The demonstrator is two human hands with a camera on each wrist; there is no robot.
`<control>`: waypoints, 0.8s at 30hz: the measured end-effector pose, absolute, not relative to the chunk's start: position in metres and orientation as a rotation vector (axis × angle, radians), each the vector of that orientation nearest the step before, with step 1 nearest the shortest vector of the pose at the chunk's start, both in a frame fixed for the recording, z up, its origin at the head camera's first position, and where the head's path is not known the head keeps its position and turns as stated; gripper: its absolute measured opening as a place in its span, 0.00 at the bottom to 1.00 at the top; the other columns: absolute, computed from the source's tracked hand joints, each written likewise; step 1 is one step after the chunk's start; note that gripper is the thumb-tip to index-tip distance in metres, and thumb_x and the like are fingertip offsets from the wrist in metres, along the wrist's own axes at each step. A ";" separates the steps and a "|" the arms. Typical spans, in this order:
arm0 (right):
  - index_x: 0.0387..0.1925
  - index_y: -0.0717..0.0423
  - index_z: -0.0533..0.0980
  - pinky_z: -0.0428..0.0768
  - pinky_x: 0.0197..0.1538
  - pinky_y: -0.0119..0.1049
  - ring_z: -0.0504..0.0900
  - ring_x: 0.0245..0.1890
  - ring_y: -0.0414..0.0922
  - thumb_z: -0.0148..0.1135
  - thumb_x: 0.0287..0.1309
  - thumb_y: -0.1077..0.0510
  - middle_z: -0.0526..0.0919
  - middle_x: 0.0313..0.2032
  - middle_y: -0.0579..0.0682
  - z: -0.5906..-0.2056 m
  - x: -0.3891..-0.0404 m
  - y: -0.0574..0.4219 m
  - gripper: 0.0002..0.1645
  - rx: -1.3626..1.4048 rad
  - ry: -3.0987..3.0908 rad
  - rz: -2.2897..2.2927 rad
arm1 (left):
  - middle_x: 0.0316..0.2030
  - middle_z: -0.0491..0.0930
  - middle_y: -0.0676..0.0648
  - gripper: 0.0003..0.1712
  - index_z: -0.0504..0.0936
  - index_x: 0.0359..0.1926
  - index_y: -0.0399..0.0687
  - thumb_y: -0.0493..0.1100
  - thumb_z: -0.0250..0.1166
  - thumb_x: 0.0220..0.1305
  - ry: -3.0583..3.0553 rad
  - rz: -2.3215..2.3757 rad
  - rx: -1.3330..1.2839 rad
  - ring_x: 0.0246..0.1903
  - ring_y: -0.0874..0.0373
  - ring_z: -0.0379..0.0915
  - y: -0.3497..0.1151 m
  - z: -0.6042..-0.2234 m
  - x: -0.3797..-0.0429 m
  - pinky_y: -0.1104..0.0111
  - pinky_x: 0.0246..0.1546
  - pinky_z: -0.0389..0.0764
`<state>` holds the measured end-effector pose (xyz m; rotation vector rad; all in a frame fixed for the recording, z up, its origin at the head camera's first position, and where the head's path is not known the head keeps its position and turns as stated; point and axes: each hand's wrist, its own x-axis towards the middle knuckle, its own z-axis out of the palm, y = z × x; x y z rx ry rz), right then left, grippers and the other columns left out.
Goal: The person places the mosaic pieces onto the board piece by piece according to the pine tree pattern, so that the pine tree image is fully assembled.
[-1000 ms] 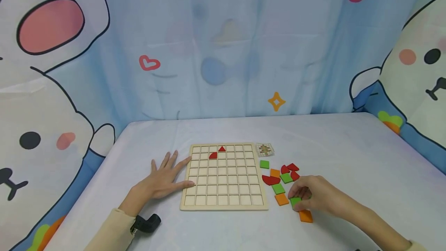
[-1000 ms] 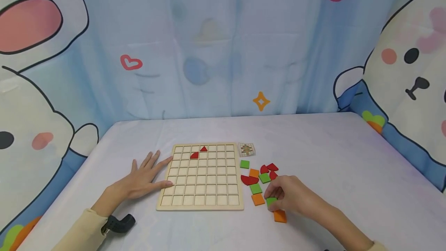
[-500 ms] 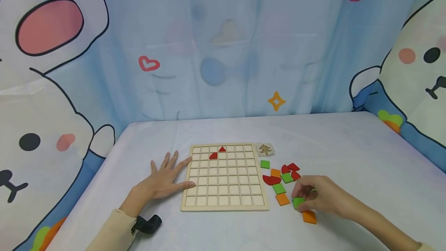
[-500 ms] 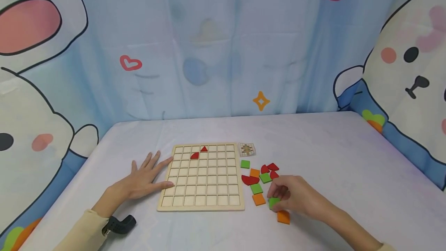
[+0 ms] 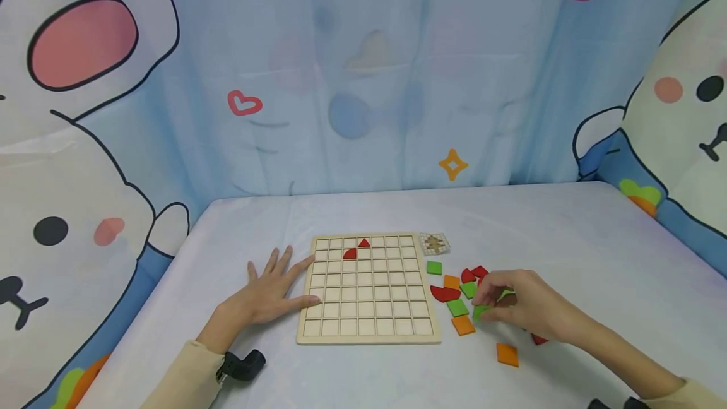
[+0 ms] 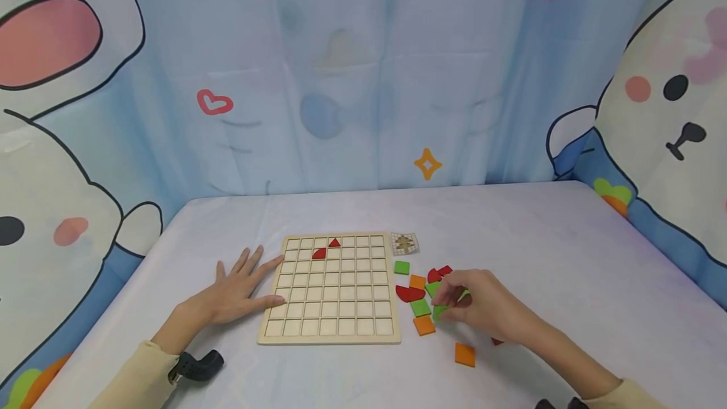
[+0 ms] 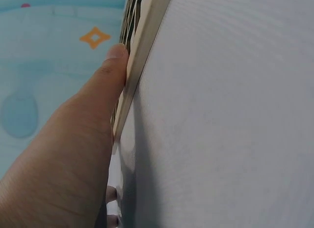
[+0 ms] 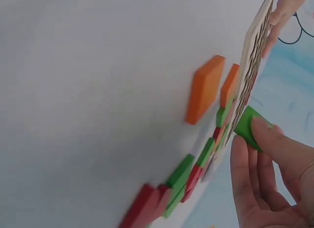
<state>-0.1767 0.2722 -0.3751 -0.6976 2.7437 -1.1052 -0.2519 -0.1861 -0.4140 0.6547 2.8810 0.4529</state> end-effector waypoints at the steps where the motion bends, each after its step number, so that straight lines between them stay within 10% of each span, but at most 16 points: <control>1: 0.37 0.52 0.84 0.86 0.42 0.31 0.80 0.34 0.37 0.79 0.53 0.66 0.85 0.35 0.41 -0.373 -0.179 0.268 0.12 -0.709 2.765 -1.102 | 0.82 0.41 0.32 0.52 0.54 0.84 0.61 0.77 0.56 0.68 2.883 0.450 0.655 0.80 0.28 0.31 -0.186 -0.414 -0.252 0.20 0.65 0.30; 24: 0.40 0.61 0.87 0.85 0.43 0.33 0.85 0.36 0.43 0.74 0.59 0.69 0.89 0.36 0.48 -0.364 -0.265 0.172 0.07 -0.913 2.734 -1.227 | 0.83 0.40 0.33 0.52 0.53 0.84 0.62 0.76 0.56 0.69 2.877 0.435 0.639 0.80 0.30 0.29 -0.187 -0.415 -0.254 0.21 0.66 0.29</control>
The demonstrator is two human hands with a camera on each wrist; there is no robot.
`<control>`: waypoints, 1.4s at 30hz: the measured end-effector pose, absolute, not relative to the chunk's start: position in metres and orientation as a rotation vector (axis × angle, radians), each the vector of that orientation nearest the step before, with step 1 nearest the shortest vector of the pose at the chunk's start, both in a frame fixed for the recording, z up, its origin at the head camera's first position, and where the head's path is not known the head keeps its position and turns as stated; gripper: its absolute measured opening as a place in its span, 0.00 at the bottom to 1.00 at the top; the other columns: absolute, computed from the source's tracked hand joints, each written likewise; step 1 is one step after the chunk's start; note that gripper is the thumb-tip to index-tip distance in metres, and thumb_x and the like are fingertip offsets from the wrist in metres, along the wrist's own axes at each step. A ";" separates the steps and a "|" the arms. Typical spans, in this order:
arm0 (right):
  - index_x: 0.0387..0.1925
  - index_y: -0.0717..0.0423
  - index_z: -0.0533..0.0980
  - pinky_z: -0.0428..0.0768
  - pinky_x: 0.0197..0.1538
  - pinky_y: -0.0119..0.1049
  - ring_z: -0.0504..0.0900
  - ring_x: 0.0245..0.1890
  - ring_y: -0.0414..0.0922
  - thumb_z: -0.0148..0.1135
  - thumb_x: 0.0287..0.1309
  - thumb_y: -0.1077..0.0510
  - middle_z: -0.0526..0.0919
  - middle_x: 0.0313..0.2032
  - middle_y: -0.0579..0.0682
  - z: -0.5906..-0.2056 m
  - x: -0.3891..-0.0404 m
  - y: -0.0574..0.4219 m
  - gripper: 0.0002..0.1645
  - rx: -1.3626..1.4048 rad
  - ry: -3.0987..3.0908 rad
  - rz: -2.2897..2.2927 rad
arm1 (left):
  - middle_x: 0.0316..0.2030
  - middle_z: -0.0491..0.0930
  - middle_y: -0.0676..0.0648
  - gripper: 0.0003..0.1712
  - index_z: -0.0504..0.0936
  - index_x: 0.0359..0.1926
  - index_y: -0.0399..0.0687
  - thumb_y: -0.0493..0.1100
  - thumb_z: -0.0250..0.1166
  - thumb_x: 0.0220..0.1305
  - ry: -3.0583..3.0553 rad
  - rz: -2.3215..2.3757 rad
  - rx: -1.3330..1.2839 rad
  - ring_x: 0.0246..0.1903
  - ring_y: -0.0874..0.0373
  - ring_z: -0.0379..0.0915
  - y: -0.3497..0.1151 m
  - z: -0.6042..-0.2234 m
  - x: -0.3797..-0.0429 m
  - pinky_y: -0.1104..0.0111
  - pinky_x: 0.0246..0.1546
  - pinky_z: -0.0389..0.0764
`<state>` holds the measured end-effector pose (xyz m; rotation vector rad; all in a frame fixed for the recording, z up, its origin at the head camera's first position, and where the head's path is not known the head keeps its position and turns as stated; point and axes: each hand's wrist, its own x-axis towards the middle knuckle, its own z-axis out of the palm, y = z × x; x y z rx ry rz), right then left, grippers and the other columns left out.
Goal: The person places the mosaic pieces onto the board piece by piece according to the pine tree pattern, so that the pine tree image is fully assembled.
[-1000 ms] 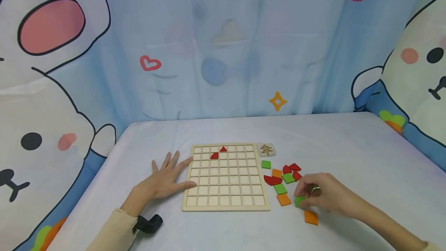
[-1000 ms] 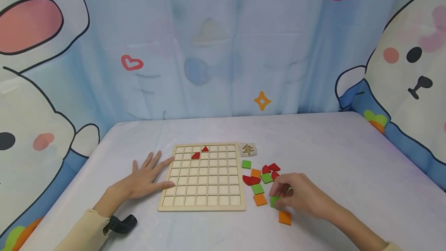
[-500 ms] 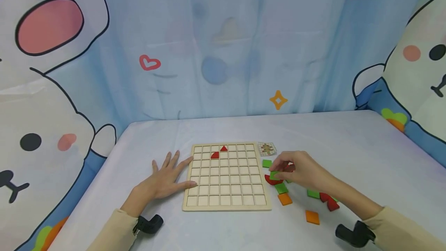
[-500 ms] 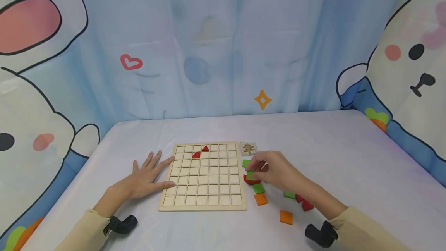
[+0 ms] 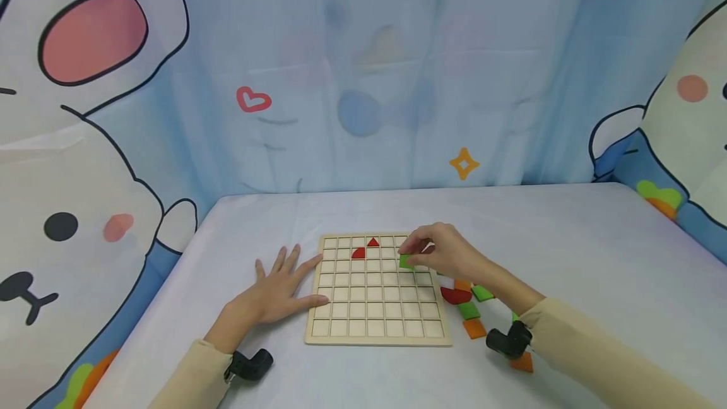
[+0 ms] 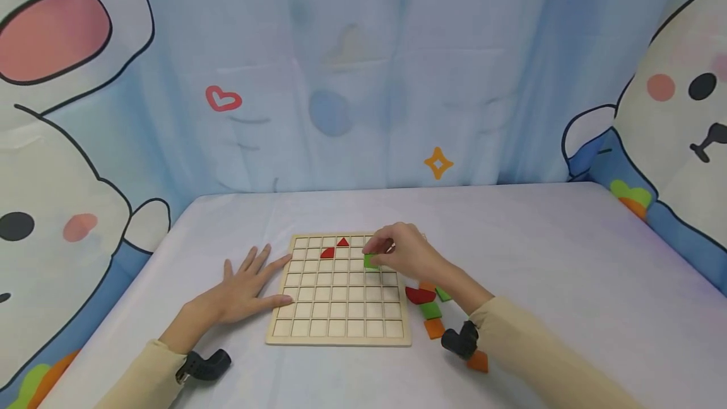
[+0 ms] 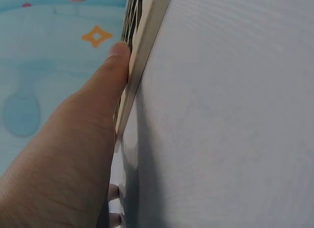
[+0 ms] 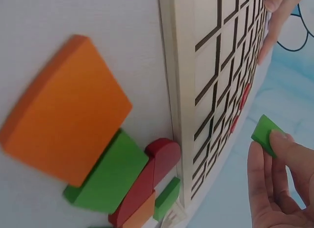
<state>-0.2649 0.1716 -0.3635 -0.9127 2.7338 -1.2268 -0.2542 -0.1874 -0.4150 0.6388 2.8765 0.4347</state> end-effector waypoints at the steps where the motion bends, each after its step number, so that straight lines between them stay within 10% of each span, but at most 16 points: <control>1: 0.40 0.61 0.87 0.85 0.43 0.33 0.85 0.36 0.43 0.74 0.59 0.69 0.89 0.37 0.48 -0.365 -0.267 0.170 0.07 -0.899 2.734 -1.232 | 0.83 0.40 0.33 0.52 0.53 0.84 0.62 0.76 0.56 0.69 2.878 0.426 0.637 0.80 0.30 0.29 -0.187 -0.415 -0.254 0.21 0.66 0.29; 42: 0.41 0.67 0.88 0.86 0.39 0.37 0.88 0.35 0.48 0.69 0.62 0.74 0.90 0.42 0.60 -0.380 -0.308 0.102 0.08 -0.811 2.847 -1.056 | 0.83 0.39 0.35 0.52 0.53 0.84 0.65 0.78 0.54 0.68 2.876 0.416 0.573 0.81 0.32 0.28 -0.186 -0.417 -0.255 0.23 0.67 0.28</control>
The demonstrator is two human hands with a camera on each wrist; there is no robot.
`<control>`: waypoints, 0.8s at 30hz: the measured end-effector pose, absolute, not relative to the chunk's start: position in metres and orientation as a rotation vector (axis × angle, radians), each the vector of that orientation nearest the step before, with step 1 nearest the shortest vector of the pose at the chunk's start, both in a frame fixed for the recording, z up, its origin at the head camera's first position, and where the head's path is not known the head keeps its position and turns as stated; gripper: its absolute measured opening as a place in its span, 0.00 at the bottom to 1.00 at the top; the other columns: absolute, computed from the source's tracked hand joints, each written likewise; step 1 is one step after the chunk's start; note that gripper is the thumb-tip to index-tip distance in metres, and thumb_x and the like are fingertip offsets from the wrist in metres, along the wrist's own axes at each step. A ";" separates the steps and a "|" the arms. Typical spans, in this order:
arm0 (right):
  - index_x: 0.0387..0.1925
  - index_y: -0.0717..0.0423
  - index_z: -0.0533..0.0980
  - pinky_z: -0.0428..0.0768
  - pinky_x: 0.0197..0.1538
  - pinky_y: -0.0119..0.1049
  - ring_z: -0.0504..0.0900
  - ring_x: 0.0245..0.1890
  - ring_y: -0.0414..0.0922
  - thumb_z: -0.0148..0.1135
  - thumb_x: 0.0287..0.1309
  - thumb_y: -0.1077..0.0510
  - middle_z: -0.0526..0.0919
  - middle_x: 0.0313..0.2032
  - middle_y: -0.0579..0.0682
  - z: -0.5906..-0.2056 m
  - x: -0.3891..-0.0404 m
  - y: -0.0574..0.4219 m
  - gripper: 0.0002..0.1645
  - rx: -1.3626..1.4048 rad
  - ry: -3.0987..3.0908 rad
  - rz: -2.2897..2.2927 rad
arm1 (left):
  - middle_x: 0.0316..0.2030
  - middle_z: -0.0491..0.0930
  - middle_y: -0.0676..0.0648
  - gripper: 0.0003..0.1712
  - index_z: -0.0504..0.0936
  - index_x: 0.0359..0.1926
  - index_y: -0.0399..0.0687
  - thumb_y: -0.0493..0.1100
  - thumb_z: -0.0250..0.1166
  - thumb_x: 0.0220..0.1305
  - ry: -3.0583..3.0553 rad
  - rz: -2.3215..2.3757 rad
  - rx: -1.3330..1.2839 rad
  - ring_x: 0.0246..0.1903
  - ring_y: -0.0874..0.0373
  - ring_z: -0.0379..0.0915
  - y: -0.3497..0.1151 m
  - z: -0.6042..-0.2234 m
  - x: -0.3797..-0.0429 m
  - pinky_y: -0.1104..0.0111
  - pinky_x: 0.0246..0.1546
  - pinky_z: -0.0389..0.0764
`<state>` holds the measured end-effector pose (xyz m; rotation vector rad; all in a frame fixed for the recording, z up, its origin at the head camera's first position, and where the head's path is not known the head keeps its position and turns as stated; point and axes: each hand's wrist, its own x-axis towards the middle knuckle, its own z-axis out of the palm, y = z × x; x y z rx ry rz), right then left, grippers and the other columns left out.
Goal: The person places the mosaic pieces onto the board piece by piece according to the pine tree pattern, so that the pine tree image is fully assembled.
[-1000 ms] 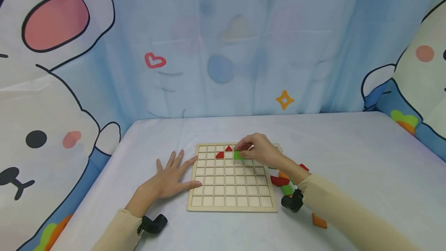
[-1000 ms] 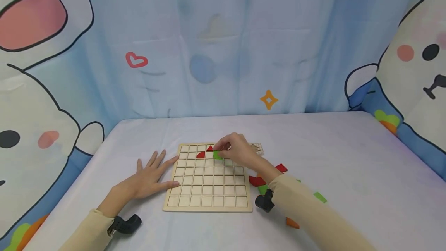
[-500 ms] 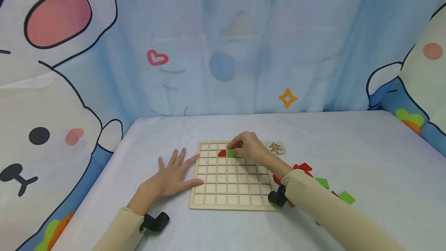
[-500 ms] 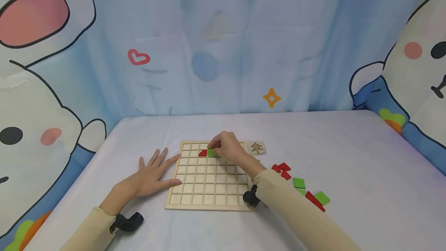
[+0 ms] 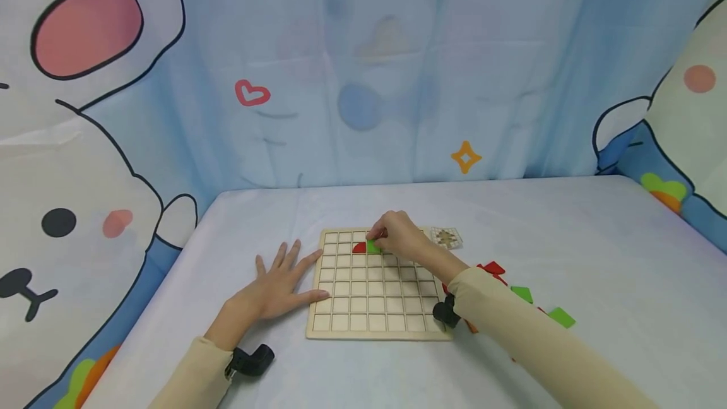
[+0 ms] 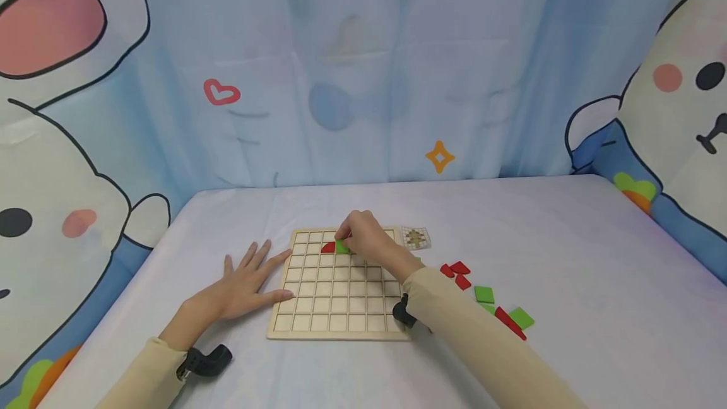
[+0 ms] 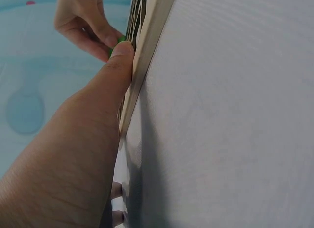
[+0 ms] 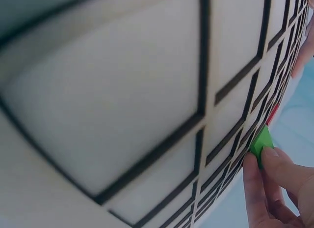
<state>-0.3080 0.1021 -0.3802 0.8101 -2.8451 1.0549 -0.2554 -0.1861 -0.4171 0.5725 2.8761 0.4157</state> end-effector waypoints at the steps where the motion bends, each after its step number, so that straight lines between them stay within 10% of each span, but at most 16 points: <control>1: 0.41 0.67 0.88 0.87 0.40 0.38 0.89 0.36 0.49 0.69 0.62 0.74 0.90 0.42 0.61 -0.379 -0.308 0.101 0.08 0.816 -2.851 1.044 | 0.83 0.39 0.35 0.52 0.53 0.84 0.65 0.78 0.54 0.68 2.878 0.410 0.571 0.81 0.32 0.28 -0.186 -0.417 -0.255 0.23 0.67 0.29; 24: 0.44 0.70 0.87 0.87 0.48 0.38 0.89 0.49 0.55 0.68 0.60 0.77 0.90 0.44 0.61 -0.372 -0.308 0.093 0.12 0.812 -2.990 0.817 | 0.82 0.40 0.33 0.52 0.53 0.84 0.62 0.78 0.55 0.68 2.878 0.425 0.596 0.80 0.29 0.30 -0.185 -0.416 -0.253 0.21 0.65 0.29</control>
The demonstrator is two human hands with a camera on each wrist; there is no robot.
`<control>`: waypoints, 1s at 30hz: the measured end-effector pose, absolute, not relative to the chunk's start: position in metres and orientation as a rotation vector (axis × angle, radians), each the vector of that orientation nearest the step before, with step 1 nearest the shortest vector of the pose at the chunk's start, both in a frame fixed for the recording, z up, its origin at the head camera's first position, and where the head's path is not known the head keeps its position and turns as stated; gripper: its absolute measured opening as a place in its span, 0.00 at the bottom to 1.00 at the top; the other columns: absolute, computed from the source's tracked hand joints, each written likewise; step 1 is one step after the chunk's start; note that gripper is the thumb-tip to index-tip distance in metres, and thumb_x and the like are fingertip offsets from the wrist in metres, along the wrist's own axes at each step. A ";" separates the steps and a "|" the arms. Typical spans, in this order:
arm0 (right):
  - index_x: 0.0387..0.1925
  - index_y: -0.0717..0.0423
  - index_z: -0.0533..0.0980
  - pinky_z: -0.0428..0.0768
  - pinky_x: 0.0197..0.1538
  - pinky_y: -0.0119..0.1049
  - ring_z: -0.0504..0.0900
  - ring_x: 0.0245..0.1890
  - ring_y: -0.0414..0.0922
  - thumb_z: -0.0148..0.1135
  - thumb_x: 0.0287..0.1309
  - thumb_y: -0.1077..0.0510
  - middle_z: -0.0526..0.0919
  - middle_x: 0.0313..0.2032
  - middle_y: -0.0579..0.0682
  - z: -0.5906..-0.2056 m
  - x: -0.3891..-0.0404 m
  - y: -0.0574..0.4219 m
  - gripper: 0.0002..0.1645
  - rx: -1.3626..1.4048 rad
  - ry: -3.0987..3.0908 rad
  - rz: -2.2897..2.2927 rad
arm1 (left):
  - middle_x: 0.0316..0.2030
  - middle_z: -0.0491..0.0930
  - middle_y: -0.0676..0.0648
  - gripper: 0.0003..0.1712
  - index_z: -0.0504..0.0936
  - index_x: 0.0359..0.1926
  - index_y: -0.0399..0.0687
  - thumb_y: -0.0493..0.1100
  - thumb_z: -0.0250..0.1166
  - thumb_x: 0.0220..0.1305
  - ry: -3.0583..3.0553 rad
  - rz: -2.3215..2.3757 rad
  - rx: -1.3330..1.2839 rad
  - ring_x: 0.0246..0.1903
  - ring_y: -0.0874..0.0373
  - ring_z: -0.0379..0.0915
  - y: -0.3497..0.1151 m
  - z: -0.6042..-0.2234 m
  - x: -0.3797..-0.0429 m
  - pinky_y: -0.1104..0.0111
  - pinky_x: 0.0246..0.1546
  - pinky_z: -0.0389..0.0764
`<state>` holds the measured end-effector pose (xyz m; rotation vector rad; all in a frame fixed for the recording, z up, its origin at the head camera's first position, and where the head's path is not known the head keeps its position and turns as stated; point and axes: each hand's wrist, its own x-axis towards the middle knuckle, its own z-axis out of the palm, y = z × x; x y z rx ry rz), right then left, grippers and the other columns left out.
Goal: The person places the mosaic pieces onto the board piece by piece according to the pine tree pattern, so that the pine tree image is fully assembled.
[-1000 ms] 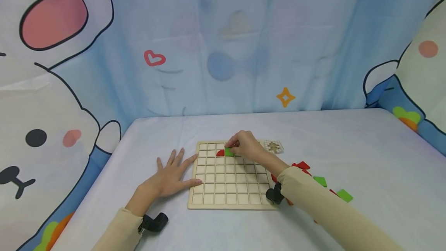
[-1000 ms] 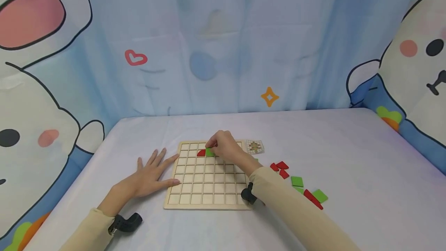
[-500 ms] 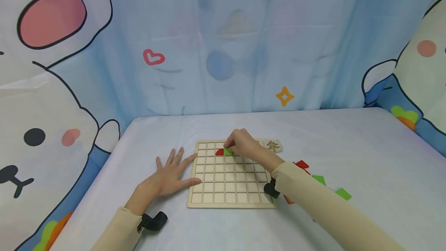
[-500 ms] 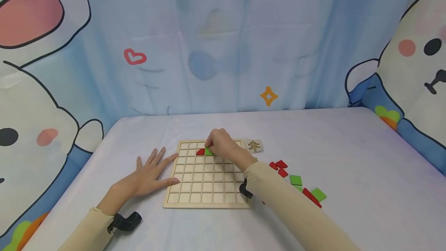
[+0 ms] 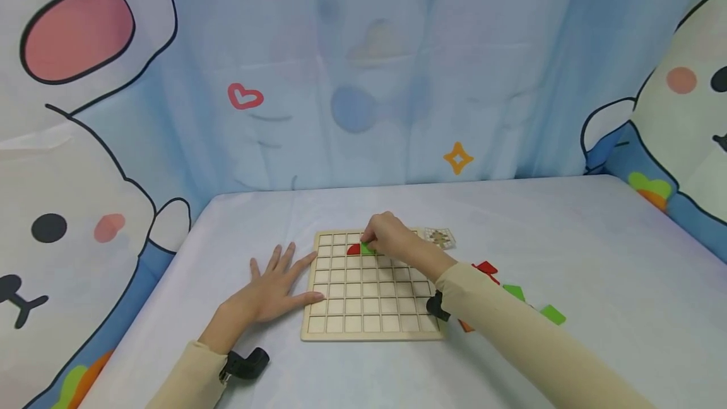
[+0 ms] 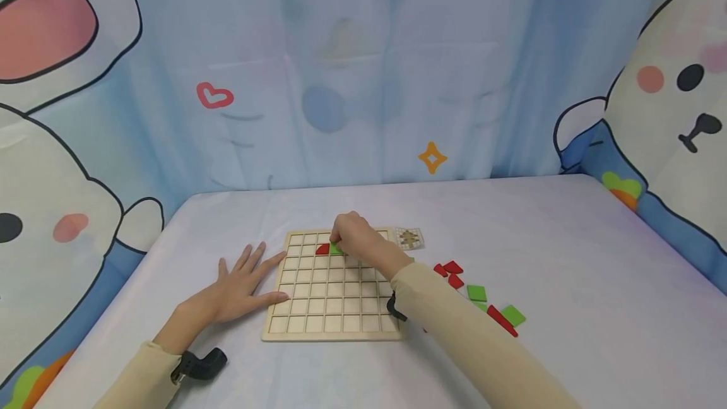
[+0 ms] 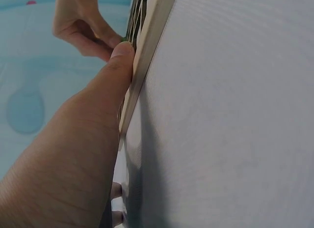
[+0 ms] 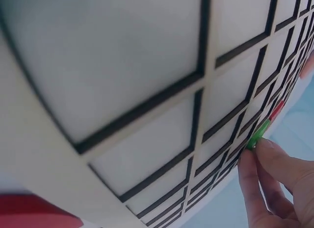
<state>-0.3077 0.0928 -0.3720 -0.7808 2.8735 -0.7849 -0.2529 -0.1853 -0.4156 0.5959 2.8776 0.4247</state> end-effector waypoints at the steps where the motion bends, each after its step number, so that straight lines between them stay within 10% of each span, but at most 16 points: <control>1: 0.44 0.70 0.87 0.87 0.48 0.38 0.89 0.49 0.55 0.68 0.60 0.77 0.90 0.43 0.61 -0.371 -0.307 0.093 0.11 -0.786 2.878 -0.772 | 0.82 0.40 0.33 0.52 0.53 0.84 0.62 0.78 0.55 0.68 2.879 0.427 0.598 0.80 0.29 0.30 -0.185 -0.415 -0.253 0.21 0.65 0.29; 30: 0.47 0.55 0.86 0.84 0.48 0.38 0.81 0.45 0.46 0.69 0.65 0.67 0.80 0.46 0.46 -0.358 -0.232 0.184 0.10 -1.110 2.749 -0.674 | 0.82 0.41 0.31 0.52 0.54 0.84 0.60 0.75 0.57 0.69 2.863 0.504 0.652 0.80 0.28 0.29 -0.185 -0.411 -0.246 0.20 0.64 0.27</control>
